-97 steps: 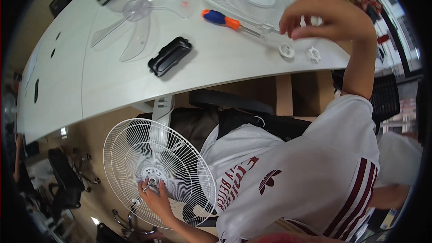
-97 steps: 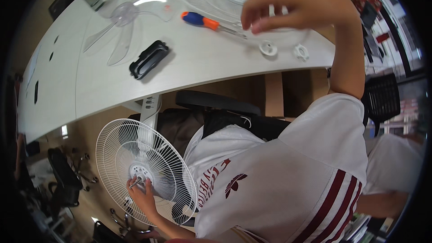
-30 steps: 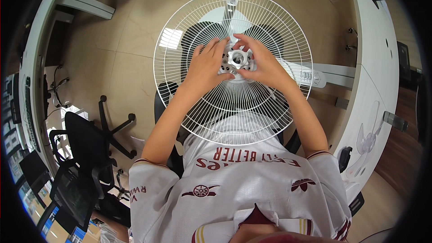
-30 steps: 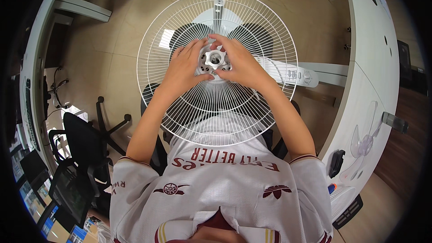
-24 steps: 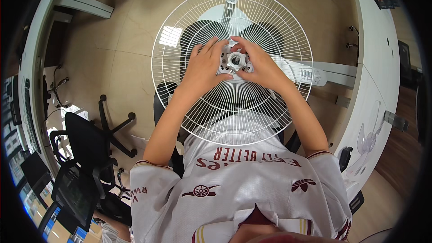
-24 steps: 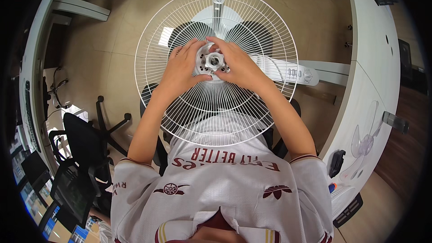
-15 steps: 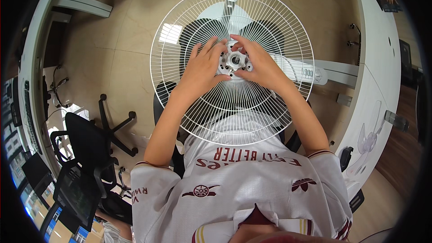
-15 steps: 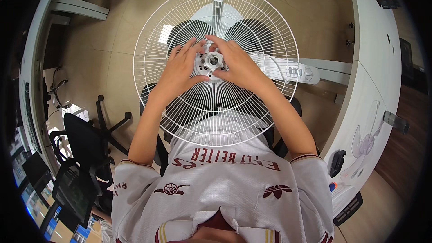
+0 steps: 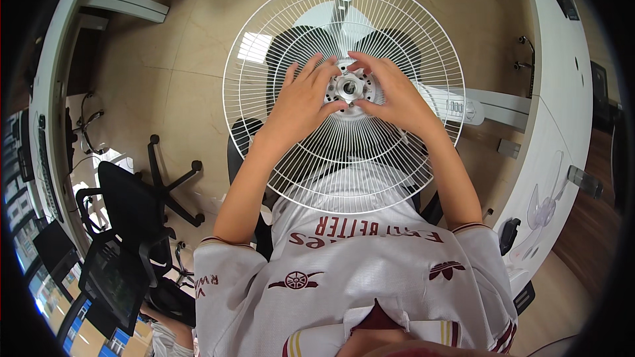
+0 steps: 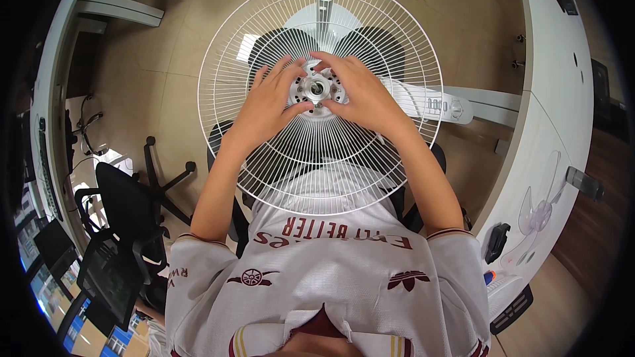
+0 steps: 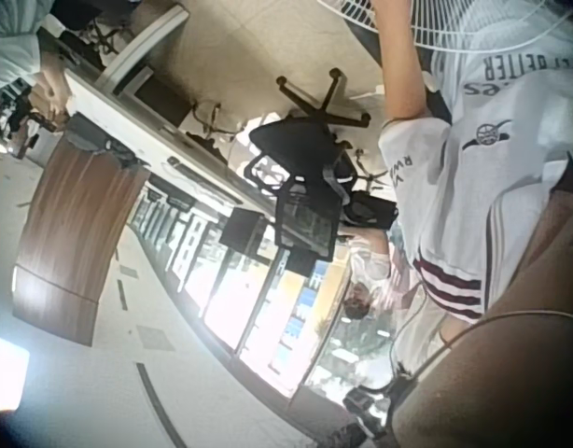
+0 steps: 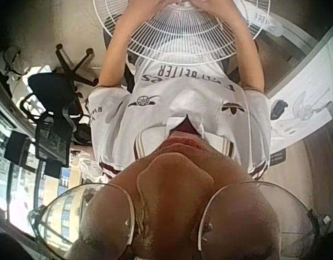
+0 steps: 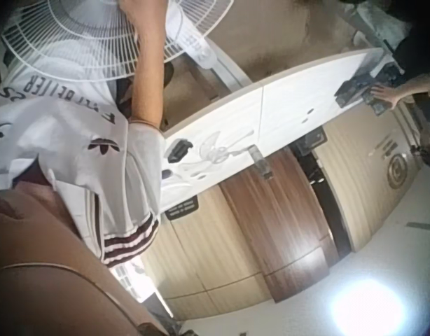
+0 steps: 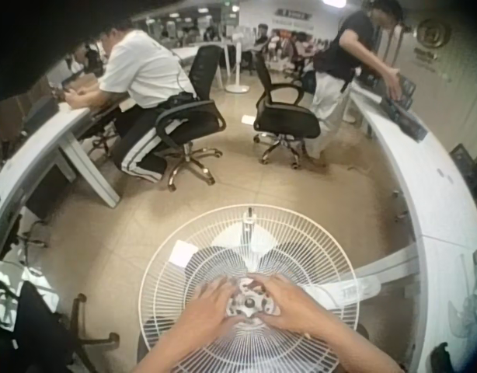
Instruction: Assembling the grill and motor components of an electric fan using a screwdriver.
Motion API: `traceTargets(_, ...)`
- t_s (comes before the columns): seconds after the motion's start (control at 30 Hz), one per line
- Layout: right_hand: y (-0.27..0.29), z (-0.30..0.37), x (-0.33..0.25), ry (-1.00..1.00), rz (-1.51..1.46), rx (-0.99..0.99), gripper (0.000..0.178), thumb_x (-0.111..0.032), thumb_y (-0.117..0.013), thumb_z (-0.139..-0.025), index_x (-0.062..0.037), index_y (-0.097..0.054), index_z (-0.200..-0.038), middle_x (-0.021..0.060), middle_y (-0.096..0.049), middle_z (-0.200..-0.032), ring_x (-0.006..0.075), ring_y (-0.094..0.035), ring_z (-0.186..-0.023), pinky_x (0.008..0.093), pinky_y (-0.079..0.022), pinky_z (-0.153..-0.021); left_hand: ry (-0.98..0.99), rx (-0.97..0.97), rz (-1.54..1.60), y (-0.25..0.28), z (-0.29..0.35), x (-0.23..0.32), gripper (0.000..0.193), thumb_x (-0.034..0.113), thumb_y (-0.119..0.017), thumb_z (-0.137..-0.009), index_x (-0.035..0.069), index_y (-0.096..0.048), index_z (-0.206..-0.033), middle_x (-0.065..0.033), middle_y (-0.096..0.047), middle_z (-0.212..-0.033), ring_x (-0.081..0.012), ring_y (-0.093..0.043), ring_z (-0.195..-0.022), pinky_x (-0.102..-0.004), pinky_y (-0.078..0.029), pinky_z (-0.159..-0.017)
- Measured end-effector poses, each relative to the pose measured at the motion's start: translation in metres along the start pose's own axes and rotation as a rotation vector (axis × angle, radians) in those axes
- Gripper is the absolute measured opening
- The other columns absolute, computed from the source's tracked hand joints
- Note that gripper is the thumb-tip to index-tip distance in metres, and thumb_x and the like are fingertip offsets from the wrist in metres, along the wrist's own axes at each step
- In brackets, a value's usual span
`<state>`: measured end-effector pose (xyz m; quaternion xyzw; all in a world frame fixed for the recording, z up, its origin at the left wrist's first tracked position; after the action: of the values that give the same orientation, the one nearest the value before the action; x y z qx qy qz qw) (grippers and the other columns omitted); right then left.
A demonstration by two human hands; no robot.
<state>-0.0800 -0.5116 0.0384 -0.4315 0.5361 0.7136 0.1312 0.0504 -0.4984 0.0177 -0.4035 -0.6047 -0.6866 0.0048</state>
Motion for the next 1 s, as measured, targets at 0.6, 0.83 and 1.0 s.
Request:
traceTargets(0.6,0.049,0.013,0.028,-0.27,0.024,0.363,0.028,-0.026,-0.055,-0.103,-0.0036,-0.073,-0.106,0.0112,-0.076,-0.086,0.0263,-0.075,-0.076,0.0358,-0.055,-0.069,0.041,-0.037,-0.005,-0.003,0.0,0.0,0.104,0.041,-0.086,-0.073,0.005,-0.033,-0.155,-0.0135,-0.058,-0.144,-0.0346,-0.034,-0.151,-0.0577,-0.026,-0.123)
traceTargets(0.83,0.018,0.007,0.012,-0.116,0.016,0.125,0.034,-0.029,-0.075,-0.09,-0.0072,-0.071,-0.116,0.0079,-0.072,-0.105,0.0237,-0.072,-0.092,0.0352,-0.056,-0.076,0.018,-0.035,-0.013,-0.003,0.001,0.002,0.099,0.038,-0.088,-0.072,0.0,-0.039,-0.149,-0.0156,-0.049,-0.153,-0.0364,-0.038,-0.148,-0.0596,-0.028,-0.12)
traceTargets(1.0,0.005,0.007,-0.009,0.116,0.169,0.127,0.053,-0.028,-0.085,-0.077,-0.0095,-0.067,-0.123,0.0058,-0.066,-0.12,0.0244,-0.067,-0.105,0.0376,-0.056,-0.085,-0.001,-0.009,0.001,-0.003,0.002,0.002,0.092,0.037,-0.087,-0.073,0.003,-0.043,-0.145,-0.0149,-0.048,-0.154,-0.0366,-0.038,-0.149,-0.0608,-0.028,-0.119)
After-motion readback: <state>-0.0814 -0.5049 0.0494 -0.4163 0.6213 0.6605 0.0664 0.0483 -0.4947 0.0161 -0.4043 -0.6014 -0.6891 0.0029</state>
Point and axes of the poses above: each hand's wrist, its own z-axis away from the middle knuckle, its own y-axis out of the back of the hand, x = y × z, the point moved 10 cm from there along -z, towards the middle knuckle
